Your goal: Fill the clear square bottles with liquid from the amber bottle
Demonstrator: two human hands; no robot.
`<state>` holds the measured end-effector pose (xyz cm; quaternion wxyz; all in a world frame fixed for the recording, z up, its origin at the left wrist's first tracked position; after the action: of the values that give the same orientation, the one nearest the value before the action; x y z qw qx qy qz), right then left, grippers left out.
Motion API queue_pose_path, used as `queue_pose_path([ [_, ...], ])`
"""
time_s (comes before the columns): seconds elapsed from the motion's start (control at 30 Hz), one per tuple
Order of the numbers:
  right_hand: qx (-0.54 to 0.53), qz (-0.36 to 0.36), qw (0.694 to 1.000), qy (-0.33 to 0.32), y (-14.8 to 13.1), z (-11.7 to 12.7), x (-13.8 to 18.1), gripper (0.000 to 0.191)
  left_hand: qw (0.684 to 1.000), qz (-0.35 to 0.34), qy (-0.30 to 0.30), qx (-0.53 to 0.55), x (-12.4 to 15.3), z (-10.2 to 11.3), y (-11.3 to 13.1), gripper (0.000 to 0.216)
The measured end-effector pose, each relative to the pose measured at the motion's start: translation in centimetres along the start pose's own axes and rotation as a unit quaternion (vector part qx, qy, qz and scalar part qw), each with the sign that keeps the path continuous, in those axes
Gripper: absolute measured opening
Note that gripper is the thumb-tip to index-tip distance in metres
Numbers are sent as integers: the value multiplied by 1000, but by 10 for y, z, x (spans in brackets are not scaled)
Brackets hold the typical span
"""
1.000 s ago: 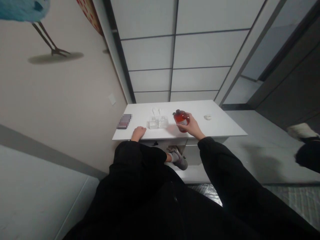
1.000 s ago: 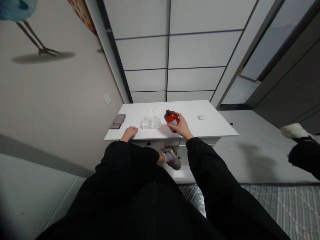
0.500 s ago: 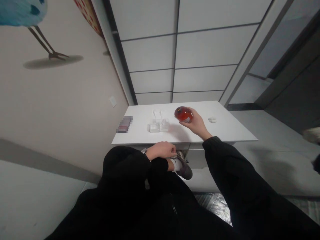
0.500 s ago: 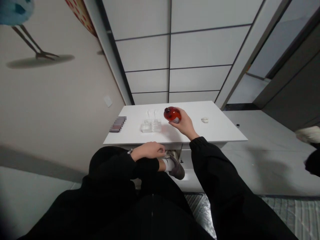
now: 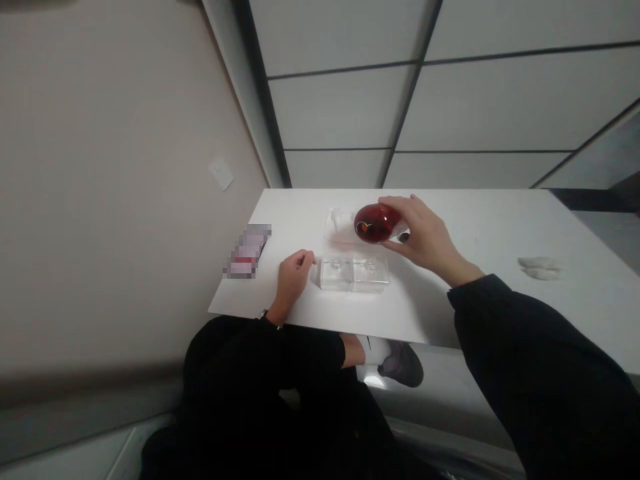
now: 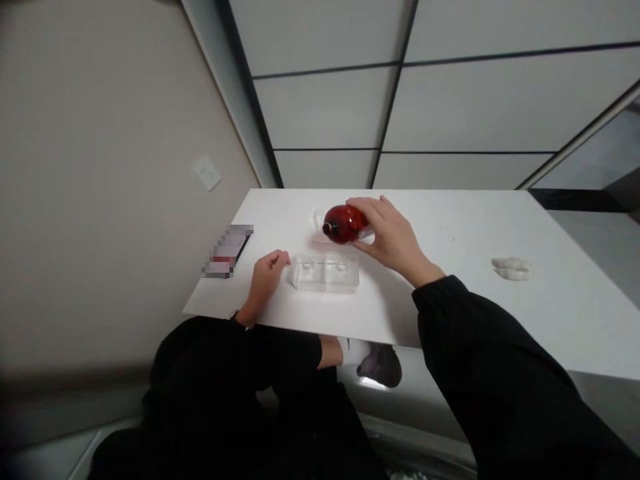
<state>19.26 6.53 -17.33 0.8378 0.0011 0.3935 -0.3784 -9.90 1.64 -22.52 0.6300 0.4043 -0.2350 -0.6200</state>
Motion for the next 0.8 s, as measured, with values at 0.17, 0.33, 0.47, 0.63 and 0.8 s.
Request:
queue_pose_path([
  [0.17,14,33,996,-77,11,-14,-20,67,998,23,-45,26,8,-6,-1,35],
  [0.33,28,93,988,-120,7,-14,-31,61,997,32,-58,48,11,-1,1,37],
  [0.47,23,129,983,-127,2,-14,-34,70,997,30,-52,50,11,-1,1,37],
  [0.63,42,161,982,-95,-5,-17,-32,79,998,28,-45,41,10,-1,2,38],
  [0.8,70,190,977,-74,-14,-18,-30,79,998,24,-49,37,10,-1,1,38],
])
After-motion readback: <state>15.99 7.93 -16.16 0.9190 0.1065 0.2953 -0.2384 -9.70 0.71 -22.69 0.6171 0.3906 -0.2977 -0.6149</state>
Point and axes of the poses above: each hand's wrist, its own x-axis away from the middle knuckle, its own z-axis out of the back of the hand, y = z × x, the point moved 2 cm from there along -x, towards the middle knuckle, and after that the axes turned 1 degree about y, right-handed, at the moved point
